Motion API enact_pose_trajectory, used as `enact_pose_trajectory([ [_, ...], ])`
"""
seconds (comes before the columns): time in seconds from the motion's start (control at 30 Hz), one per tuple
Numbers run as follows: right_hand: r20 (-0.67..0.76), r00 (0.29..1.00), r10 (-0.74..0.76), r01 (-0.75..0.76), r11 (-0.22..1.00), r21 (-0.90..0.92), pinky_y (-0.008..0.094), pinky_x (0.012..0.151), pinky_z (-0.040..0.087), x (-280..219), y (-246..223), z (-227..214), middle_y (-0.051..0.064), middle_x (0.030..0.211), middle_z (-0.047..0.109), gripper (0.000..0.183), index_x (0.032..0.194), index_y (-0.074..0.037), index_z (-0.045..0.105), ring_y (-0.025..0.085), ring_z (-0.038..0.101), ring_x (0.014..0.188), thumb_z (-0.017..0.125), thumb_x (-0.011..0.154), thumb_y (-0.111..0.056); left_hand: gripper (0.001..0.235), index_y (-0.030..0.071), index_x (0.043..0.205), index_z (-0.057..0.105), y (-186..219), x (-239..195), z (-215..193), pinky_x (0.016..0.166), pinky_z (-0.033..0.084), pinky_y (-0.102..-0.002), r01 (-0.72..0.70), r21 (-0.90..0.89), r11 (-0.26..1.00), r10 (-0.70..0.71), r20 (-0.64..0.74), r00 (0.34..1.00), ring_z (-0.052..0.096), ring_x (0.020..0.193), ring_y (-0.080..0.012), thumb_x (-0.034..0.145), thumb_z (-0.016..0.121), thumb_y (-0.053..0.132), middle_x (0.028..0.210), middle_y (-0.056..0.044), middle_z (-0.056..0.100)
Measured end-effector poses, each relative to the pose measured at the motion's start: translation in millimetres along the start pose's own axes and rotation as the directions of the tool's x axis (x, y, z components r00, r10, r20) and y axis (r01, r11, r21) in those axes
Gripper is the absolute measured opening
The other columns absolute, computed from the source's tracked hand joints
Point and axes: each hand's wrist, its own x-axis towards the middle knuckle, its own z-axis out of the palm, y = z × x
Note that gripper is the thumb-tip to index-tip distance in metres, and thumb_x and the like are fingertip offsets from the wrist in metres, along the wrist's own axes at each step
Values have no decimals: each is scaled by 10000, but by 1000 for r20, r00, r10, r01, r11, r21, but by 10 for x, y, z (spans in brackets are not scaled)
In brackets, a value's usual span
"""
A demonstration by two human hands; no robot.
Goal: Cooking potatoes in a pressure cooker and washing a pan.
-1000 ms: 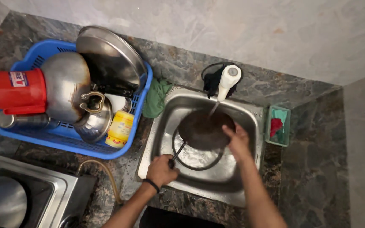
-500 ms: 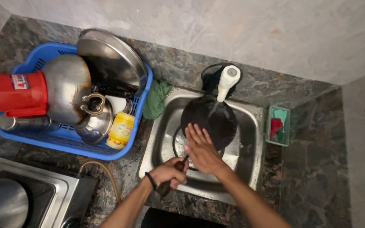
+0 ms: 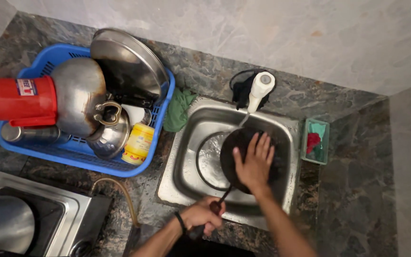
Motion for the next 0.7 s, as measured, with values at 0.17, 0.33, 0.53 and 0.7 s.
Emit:
enact_pose_trajectory([
  [0.17, 338, 937, -86, 41, 990, 138, 547, 1199, -11, -346, -442, -30, 288, 1667, 75, 782, 1596, 46, 138, 408, 26, 1544, 282, 1063, -509, 368, 72, 920, 506, 118, 71, -268, 366, 388, -299, -32, -3, 999, 32, -59, 998, 467, 403, -117, 716, 684, -177, 600, -51, 525],
  [0.33, 439, 824, -357, 261, 928, 265, 506, 1250, -14, -153, -455, -557, 184, 1709, 82, 752, 1617, -38, 133, 323, 45, 1588, 239, 1052, -524, 360, 69, 914, 496, 338, 11, -374, 363, 370, -276, -111, -1, 994, 111, -30, 993, 459, 409, -96, 733, 665, -193, 624, -38, 525],
  [0.53, 573, 808, -139, 180, 984, -15, 549, 1188, -31, 86, 359, -749, 172, 1696, 71, 790, 1594, -63, 140, 337, 24, 1556, 326, 1021, -574, 302, 71, 903, 528, 603, -450, -215, 384, 427, -289, 5, 303, 953, 83, -276, 958, 508, 421, -124, 759, 682, -145, 612, -41, 562],
  [0.7, 230, 956, -183, 161, 981, 109, 559, 1194, 207, 625, 302, -1369, 241, 1565, 395, 820, 1539, -12, 356, 396, 341, 1459, 655, 913, -449, 285, 58, 864, 535, 555, -802, -132, 385, 446, -300, 47, 349, 936, 97, -384, 918, 528, 428, -141, 723, 685, -138, 602, -54, 552],
])
